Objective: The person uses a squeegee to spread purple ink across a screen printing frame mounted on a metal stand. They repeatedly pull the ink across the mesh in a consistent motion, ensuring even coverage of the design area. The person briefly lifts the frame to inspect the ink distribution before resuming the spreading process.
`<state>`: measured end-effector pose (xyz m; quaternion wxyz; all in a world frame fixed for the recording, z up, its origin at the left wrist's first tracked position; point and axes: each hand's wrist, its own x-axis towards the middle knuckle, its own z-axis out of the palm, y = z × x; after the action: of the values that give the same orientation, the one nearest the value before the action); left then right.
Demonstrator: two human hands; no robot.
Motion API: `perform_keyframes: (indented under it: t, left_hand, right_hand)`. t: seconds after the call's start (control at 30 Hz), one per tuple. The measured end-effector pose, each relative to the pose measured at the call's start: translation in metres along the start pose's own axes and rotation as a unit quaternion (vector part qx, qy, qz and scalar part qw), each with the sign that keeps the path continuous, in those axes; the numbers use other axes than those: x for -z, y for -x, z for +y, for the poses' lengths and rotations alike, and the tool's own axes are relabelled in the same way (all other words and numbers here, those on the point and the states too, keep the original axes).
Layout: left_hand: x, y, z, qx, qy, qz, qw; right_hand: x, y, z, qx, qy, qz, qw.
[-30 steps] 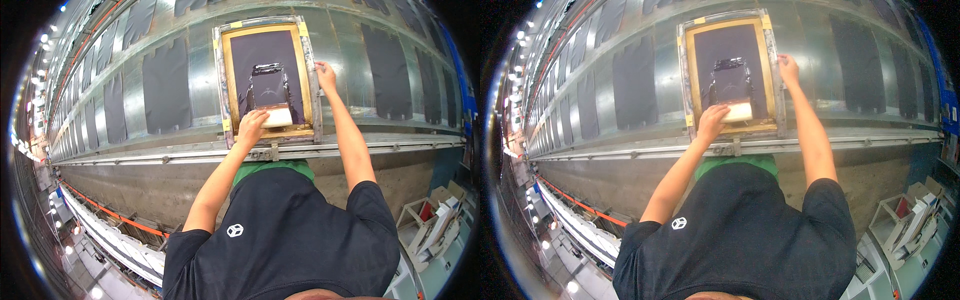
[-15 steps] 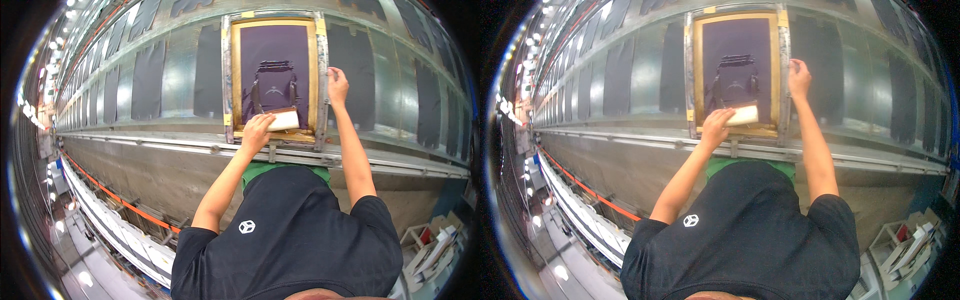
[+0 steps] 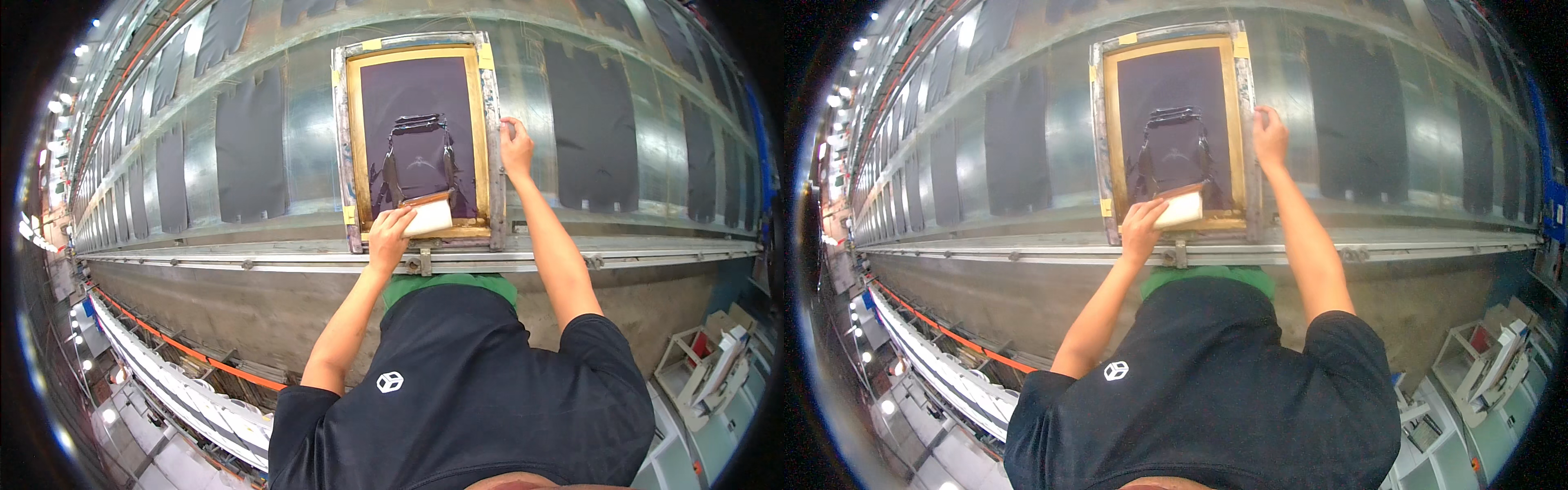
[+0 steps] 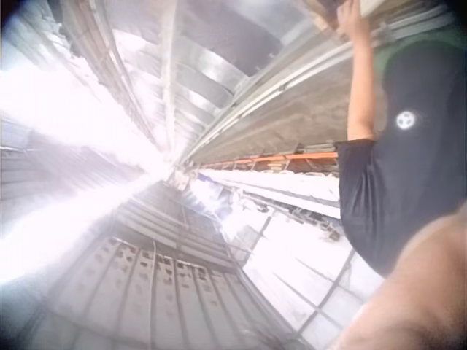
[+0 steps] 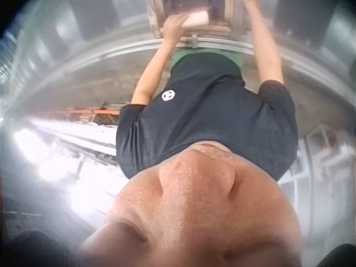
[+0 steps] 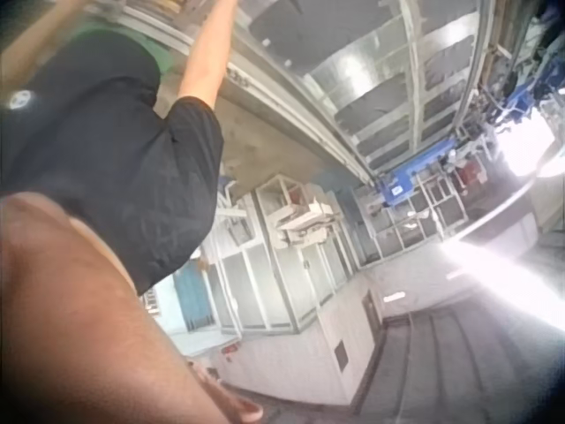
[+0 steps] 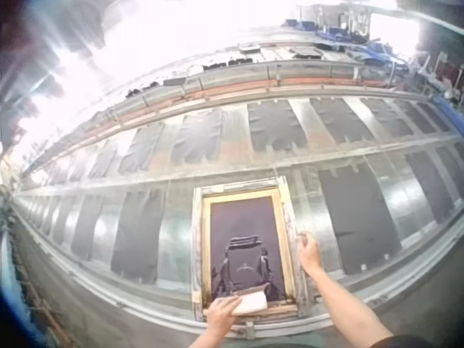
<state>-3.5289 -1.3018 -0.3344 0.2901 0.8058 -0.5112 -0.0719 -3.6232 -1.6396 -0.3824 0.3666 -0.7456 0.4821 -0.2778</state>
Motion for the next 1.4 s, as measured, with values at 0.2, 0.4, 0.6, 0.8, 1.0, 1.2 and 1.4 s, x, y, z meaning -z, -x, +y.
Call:
perform_keyframes:
  t: [0.2, 0.4, 0.6, 0.8, 1.0, 1.2, 1.4]
  left_hand:
    - [-0.005, 0.014, -0.002, -0.020, -0.017, -0.014, 1.000]
    - [-0.005, -0.101, -0.046, -0.009, -0.031, 0.020, 0.999]
    - [-0.002, -0.154, -0.059, -0.011, -0.015, 0.015, 1.000]
    - [-0.005, -0.068, -0.029, -0.009, -0.023, -0.003, 1.000]
    - [-0.002, -0.118, -0.052, -0.020, -0.017, 0.020, 0.999]
    - [-0.008, -0.165, -0.065, -0.013, -0.003, 0.000, 1.000]
    - [-0.014, -0.063, -0.039, -0.028, -0.012, -0.030, 0.999]
  right_hand:
    - [0.011, -0.005, 0.001, -0.002, 0.085, -0.047, 0.995]
    - [0.032, 0.011, -0.080, 0.273, 0.157, -0.215, 0.925]
    - [-0.015, 0.030, -0.093, 0.296, 0.191, -0.263, 0.898]
    - [0.015, 0.120, -0.075, 0.250, 0.143, -0.269, 0.919]
    - [-0.008, 0.070, -0.084, 0.281, 0.117, -0.203, 0.931]
    - [-0.024, 0.028, -0.081, 0.269, 0.118, -0.221, 0.930]
    - [0.010, 0.133, -0.049, 0.245, 0.121, -0.254, 0.928]
